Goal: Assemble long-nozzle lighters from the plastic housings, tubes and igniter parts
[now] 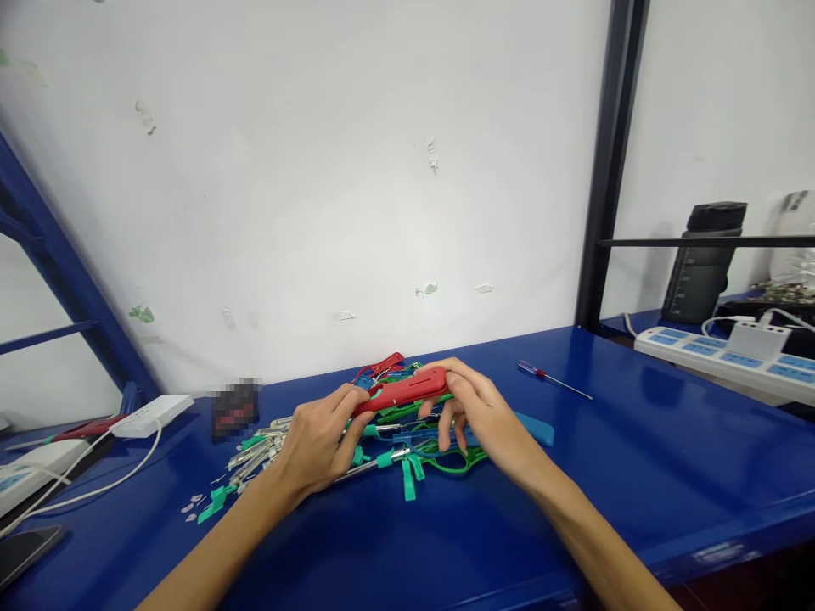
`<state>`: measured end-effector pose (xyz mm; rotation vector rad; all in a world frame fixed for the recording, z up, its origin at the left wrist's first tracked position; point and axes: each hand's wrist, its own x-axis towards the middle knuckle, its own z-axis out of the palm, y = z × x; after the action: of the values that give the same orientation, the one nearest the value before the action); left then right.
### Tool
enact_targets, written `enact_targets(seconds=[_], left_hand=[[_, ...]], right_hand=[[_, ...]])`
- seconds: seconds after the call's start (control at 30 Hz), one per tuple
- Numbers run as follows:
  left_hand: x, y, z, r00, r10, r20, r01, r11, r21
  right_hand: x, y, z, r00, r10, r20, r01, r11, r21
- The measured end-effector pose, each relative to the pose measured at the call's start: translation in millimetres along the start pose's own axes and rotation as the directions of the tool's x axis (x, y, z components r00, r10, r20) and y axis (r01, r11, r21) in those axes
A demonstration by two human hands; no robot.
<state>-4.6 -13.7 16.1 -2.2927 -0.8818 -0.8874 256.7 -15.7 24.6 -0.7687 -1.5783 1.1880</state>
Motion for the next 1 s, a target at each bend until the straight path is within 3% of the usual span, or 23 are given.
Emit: enact_targets(seconds=[0.27, 0.5, 1.0], left_hand=[[2.3, 3.7, -2.5, 0.999, 0.015, 0.048, -0.014, 1.0, -0.015], [1.7, 3.5, 3.7, 0.999, 0.04, 0.034, -0.04, 0.999, -0.002], [3.3, -1.0, 7.3, 0.994, 0.095, -0.05, -0.096, 0.995, -0.02]], right_hand=[[2.6, -2.0, -15.5, 0.983, 0.12, -0.137, -0.12, 0.993, 0.006], [2.3, -5.3, -36.5, 0.962, 0.126, -0.244, -0.126, 0.992, 0.015], [-2.4, -16.2, -42.2, 0.963, 0.108, -0.249, -0.118, 0.993, -0.027]])
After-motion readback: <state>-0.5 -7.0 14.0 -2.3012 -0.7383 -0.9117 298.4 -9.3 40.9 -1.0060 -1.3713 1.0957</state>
